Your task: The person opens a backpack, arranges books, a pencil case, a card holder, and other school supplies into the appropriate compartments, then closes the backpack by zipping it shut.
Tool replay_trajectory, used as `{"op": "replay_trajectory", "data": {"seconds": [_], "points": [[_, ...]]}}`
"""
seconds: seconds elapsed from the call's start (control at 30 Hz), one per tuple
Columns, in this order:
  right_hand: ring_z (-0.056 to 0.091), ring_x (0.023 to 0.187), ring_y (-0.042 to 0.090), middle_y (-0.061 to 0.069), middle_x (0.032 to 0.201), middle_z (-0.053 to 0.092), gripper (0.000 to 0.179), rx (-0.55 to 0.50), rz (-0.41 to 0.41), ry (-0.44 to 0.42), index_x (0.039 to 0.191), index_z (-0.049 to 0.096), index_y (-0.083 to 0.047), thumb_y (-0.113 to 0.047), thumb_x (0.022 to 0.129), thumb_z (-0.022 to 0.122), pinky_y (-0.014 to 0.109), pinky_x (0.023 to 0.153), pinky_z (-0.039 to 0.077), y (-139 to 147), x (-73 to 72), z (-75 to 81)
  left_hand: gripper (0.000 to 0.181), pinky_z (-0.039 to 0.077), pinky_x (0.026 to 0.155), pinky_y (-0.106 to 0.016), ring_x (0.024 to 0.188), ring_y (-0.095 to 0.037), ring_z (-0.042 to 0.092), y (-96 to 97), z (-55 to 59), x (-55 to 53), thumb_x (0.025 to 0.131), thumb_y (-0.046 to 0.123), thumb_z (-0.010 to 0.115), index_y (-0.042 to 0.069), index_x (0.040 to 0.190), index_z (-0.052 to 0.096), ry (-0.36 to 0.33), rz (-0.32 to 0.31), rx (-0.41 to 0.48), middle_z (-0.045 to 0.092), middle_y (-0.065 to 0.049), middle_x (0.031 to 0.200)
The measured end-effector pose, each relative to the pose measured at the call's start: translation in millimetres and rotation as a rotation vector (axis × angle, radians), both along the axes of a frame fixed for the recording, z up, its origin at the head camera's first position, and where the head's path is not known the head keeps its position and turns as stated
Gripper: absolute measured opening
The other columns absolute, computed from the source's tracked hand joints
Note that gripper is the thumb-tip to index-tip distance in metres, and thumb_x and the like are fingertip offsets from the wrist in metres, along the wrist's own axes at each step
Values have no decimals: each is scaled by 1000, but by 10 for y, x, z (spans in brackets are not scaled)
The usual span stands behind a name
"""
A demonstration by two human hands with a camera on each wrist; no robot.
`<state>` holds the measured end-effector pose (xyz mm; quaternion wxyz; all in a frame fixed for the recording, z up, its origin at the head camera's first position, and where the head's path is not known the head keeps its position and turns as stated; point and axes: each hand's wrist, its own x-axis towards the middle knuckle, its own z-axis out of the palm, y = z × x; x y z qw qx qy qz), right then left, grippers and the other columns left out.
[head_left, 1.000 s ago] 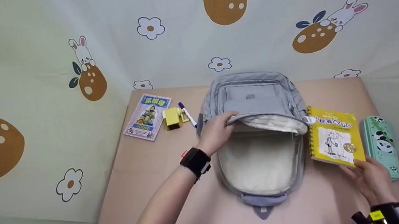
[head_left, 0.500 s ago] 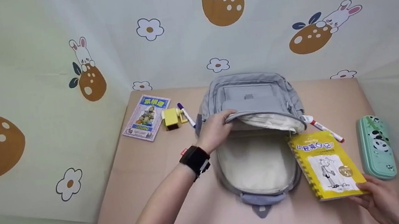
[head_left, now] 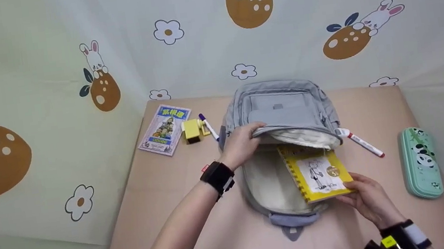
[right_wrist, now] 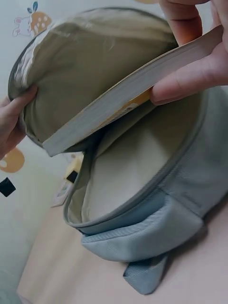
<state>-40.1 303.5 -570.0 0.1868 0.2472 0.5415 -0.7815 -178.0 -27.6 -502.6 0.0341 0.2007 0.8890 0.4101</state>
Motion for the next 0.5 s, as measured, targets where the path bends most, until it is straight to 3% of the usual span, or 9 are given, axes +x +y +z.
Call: {"op": "replay_trajectory", "data": {"seconds": [0.17, 0.33, 0.5], "points": [[70, 108, 26, 18, 126, 60, 62, -81, -18, 60, 160, 7, 4, 1, 106, 37, 42, 99, 52, -198, -195, -46, 39, 47, 103, -29, 121, -17, 63, -11, 12, 6, 94, -2, 63, 12, 130, 69, -2, -14, -3, 69, -3, 130], [65, 118, 28, 29, 153, 30, 62, -142, -42, 100, 161, 3, 2, 0, 107, 34, 42, 104, 48, -374, -345, -117, 42, 46, 104, -29, 124, -18, 62, -11, 30, 3, 94, -2, 62, 12, 133, 68, -22, -18, -12, 67, -4, 133], [61, 121, 30, 26, 156, 23, 62, -178, -117, 148, 161, 2, 1, 2, 106, 32, 44, 105, 48, -574, -544, -217, 43, 46, 104, -30, 124, -17, 61, -23, 40, -3, 94, -3, 61, 13, 133, 68, -25, -19, -17, 67, -3, 133]]}}
